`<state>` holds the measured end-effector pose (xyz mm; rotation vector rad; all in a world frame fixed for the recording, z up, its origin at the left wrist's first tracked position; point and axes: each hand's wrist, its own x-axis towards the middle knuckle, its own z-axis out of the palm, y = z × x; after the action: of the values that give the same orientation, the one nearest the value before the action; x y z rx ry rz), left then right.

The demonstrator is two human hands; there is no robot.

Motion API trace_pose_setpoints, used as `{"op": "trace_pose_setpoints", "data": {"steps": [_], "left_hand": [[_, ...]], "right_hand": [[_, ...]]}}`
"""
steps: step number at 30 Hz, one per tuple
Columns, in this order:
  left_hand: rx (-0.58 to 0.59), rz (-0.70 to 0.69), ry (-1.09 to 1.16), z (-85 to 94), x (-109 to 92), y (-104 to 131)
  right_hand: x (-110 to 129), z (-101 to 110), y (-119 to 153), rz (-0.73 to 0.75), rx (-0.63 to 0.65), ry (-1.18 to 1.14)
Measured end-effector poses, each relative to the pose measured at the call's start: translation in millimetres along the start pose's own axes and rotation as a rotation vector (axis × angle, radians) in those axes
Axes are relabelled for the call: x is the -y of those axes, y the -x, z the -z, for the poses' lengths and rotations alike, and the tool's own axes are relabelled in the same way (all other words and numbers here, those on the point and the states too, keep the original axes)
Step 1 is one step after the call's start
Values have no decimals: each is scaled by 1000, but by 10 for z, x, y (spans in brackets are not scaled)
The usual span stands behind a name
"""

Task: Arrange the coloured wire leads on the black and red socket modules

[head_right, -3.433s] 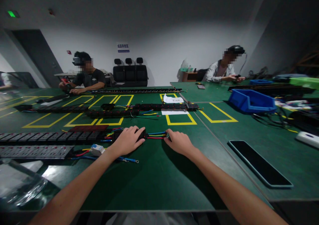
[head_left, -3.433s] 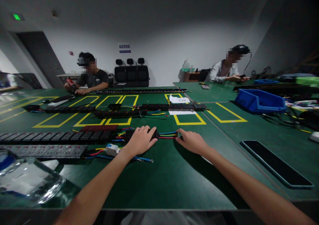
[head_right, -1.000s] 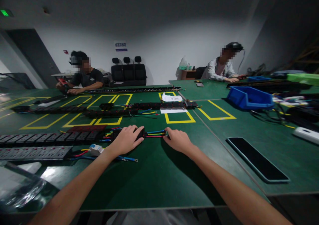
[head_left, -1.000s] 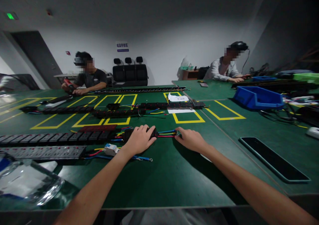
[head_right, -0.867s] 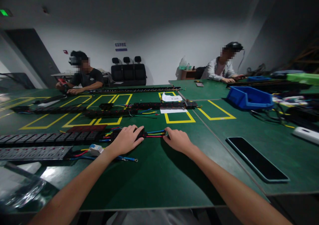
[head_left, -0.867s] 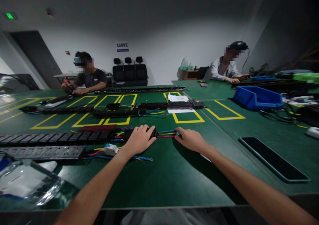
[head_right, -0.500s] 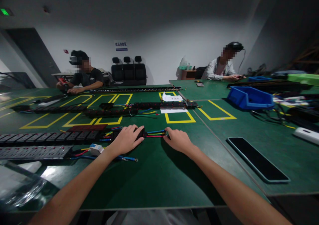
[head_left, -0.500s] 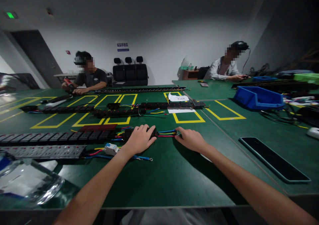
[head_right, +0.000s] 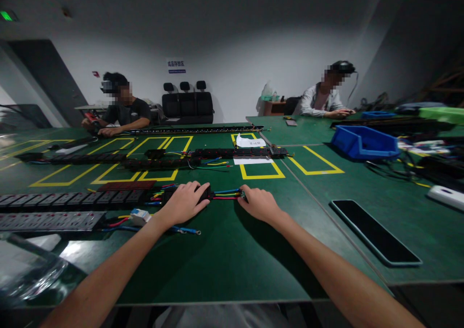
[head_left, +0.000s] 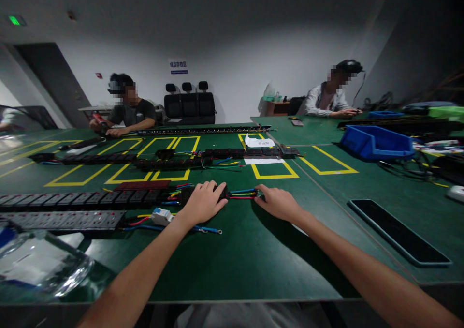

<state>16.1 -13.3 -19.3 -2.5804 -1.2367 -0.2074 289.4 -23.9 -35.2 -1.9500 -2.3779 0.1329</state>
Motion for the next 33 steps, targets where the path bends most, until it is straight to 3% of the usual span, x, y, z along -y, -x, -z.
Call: {"op": "trace_pose_setpoints", "data": {"steps": [25, 33], "left_hand": [[-28, -6, -28, -21, 4, 10], [-18, -27, -20, -14, 36, 13]], "right_hand": [[-15, -42, -13, -5, -15, 0], [-77, -22, -54, -108, -52, -44]]}}
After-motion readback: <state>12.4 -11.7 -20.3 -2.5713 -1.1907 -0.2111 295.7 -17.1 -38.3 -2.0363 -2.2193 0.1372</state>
